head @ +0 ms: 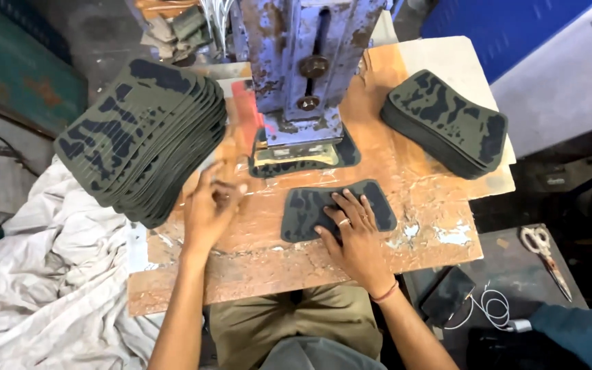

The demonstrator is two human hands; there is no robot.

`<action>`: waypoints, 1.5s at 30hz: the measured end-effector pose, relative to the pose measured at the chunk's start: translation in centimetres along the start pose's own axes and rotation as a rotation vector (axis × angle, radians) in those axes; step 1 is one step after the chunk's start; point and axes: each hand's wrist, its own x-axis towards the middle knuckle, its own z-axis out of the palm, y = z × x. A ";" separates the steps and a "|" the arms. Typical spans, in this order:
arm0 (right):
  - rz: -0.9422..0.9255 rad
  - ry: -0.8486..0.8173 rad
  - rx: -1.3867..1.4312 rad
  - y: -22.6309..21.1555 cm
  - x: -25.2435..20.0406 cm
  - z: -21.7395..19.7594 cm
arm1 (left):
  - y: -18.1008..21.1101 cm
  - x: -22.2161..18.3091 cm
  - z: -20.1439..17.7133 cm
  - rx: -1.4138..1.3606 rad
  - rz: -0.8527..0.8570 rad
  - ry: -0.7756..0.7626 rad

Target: Operating a manual stamping machine to process and stack camouflage-patterned fabric components.

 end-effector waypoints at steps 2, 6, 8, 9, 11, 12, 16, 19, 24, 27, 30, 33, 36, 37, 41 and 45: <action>-0.003 -0.005 0.006 -0.1 0.0 -0.2 | 0.8 1.8 0.5 -0.132 -0.071 -0.072; 0.003 0.000 0.021 -0.4 0.2 -0.5 | 0.9 4.8 2.5 -0.420 -0.161 -0.230; -0.006 -0.006 0.004 -0.2 0.2 -0.4 | -1.8 5.9 4.8 -0.510 -0.152 -0.233; -0.010 -0.011 -0.011 -0.2 0.1 -0.4 | -3.3 6.2 5.9 -0.596 -0.142 -0.241; -0.008 -0.027 -0.035 -0.7 -0.6 -0.4 | -4.0 6.0 7.2 -0.592 -0.185 -0.259; -0.015 -0.032 -0.057 -0.8 -0.5 -0.3 | -4.2 6.3 7.7 -0.583 -0.218 -0.270; -0.084 -0.120 -0.096 -3.5 -3.1 -0.3 | -1.7 -0.9 3.1 -0.474 -0.011 -0.277; -0.172 -0.135 -0.138 -3.6 -4.5 0.4 | -4.1 -6.3 -4.5 -0.332 -0.315 -0.208; -0.243 -0.164 -0.141 -2.1 2.6 2.5 | -7.6 -9.9 -11.6 -0.169 -0.590 -0.338; -0.235 -0.083 -0.152 -1.0 7.9 6.1 | -9.4 -9.3 -8.1 -0.194 -0.348 -0.261; -0.208 -0.016 -0.160 -2.3 8.5 6.5 | -9.8 -9.0 -7.4 -0.238 -0.286 -0.219; -0.182 -0.057 -0.206 -3.4 8.7 6.0 | -8.7 -8.7 -7.5 -0.235 -0.302 -0.215; -0.144 -0.092 -0.198 -4.4 8.5 5.9 | -9.0 -9.0 -7.6 -0.224 -0.355 -0.226; -0.139 -0.085 -0.198 -4.0 8.2 5.6 | -8.7 -8.7 -7.7 -0.220 -0.348 -0.229; -0.221 -0.118 -0.092 -2.7 5.5 4.0 | -8.2 -8.5 -7.7 -0.208 -0.339 -0.208; -0.247 -0.182 -0.015 -3.4 1.0 1.2 | -8.8 -10.0 -7.4 -0.041 -0.358 -0.163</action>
